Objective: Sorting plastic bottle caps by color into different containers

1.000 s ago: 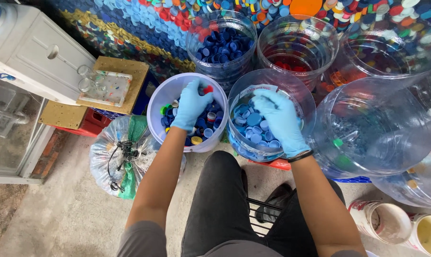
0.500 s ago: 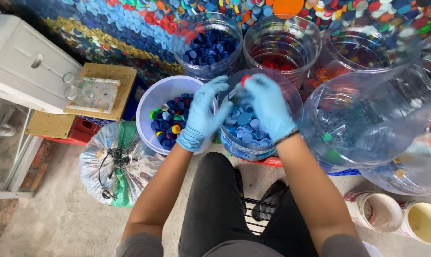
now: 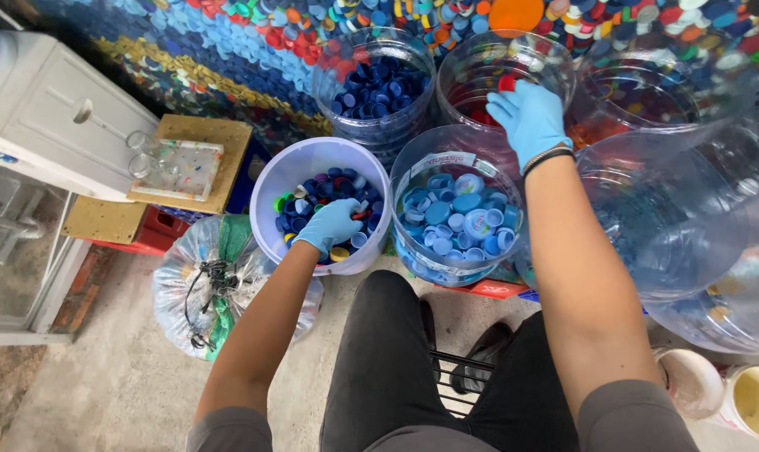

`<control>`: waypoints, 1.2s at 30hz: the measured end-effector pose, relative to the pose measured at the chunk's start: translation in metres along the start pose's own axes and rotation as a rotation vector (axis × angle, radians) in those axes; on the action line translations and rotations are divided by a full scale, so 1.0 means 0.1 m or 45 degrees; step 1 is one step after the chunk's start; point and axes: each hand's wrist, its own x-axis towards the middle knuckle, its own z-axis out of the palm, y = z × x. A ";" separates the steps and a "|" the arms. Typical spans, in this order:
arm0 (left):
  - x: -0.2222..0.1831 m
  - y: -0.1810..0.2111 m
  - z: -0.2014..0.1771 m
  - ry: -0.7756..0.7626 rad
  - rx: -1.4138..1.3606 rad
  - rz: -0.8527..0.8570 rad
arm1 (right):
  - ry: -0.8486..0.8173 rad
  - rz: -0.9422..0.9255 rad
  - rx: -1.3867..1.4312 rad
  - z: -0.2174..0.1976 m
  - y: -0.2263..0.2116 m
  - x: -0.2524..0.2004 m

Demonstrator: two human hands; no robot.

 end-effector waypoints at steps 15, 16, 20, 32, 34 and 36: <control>0.52 -0.50 0.20 0.158 -0.034 -0.171 | -0.381 -0.186 -0.361 -0.01 0.30 -0.99; 0.50 -0.52 0.18 0.158 -0.036 -0.171 | -0.381 -0.186 -0.363 0.02 0.34 -1.10; 0.20 -0.28 -0.11 0.266 -0.046 -0.143 | -0.537 -0.441 -0.672 0.09 0.46 -1.55; -0.54 0.94 -0.93 0.402 -0.829 0.186 | -0.897 -0.993 -1.473 0.47 0.84 -1.98; -0.50 0.98 -0.91 0.383 -0.969 0.289 | -0.899 -1.048 -1.477 0.49 0.87 -1.93; -0.41 0.94 -0.87 0.377 -1.227 0.411 | -0.822 -1.169 -1.549 0.50 0.84 -1.88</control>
